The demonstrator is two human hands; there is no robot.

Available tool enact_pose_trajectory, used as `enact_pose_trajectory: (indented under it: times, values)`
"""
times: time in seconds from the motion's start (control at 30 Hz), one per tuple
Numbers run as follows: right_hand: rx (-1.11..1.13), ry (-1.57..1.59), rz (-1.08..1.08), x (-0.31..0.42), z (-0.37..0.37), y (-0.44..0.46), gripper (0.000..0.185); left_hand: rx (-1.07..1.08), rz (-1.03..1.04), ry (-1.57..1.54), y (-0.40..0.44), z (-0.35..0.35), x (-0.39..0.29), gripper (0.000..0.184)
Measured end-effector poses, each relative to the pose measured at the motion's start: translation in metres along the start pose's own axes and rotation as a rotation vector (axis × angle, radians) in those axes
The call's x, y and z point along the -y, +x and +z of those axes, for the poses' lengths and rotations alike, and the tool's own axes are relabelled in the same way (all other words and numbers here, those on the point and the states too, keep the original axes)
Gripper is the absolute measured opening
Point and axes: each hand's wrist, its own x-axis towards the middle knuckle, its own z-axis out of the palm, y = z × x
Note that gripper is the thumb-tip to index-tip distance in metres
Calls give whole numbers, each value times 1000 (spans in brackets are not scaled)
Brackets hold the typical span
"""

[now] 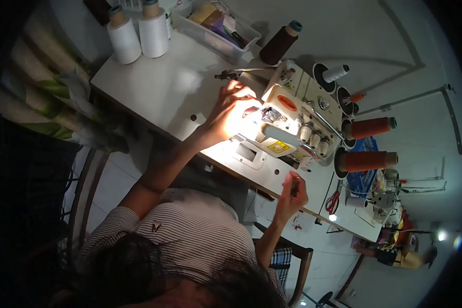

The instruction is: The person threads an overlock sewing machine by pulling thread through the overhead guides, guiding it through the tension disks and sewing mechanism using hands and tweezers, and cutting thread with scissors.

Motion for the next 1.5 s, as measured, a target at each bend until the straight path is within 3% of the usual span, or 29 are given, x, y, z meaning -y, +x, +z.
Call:
enact_pose_trajectory:
  times: [0.1, 0.2, 0.3, 0.37, 0.47, 0.53, 0.63, 0.73, 0.8, 0.87, 0.93, 1.0, 1.07, 1.2, 1.37, 1.5]
  values:
    - [78, -111, -110, 31, 18, -7, 10, -35, 28, -61, -5, 0, 0, 7]
    - [99, -155, -415, 52, 30, -10, 11, -19, -35, -60, -13, -14, -6, 6]
    - [139, -107, -423, 60, 44, -8, 11, -4, -57, -6, -27, -32, -10, 5]
    - [116, -127, -468, 69, 52, -6, 10, -4, -63, 66, -35, -37, -12, 7]
    - [-150, -330, -782, 73, 47, 8, 26, -97, -43, 8, -34, -50, -21, 8]
    - [-240, -444, -740, 88, 41, 19, 37, -118, -23, -93, -25, -58, -31, 9]
    - [-174, -659, -739, 87, 27, 39, 56, -147, 25, -226, -11, -58, -42, 13]
    - [-52, -693, -689, 86, 18, 48, 43, -14, -28, -216, 2, -54, -56, 16]
    - [5, -641, -707, 85, 18, 53, 24, -59, 6, -307, 6, -42, -64, 18]
    - [29, -576, -720, 77, 15, 60, 23, -60, -9, -347, 7, -31, -70, 20]
    - [54, -510, -729, 71, 14, 64, 21, -80, -166, -529, 5, -24, -75, 23]
    - [48, -364, -677, 67, 14, 66, 17, -128, -185, -521, -1, -16, -77, 29]
    - [60, -299, -614, 62, 13, 67, 15, -13, -374, -580, -3, -16, -76, 32]
    - [45, -146, -525, 52, 11, 69, 10, -32, -265, -697, 3, -16, -78, 31]
    - [-4, 129, -427, 43, 7, 71, 7, 52, -306, -696, 14, -23, -94, 29]
    - [-27, 105, -385, 47, 4, 70, 7, -66, -183, -639, 15, -14, -98, 29]
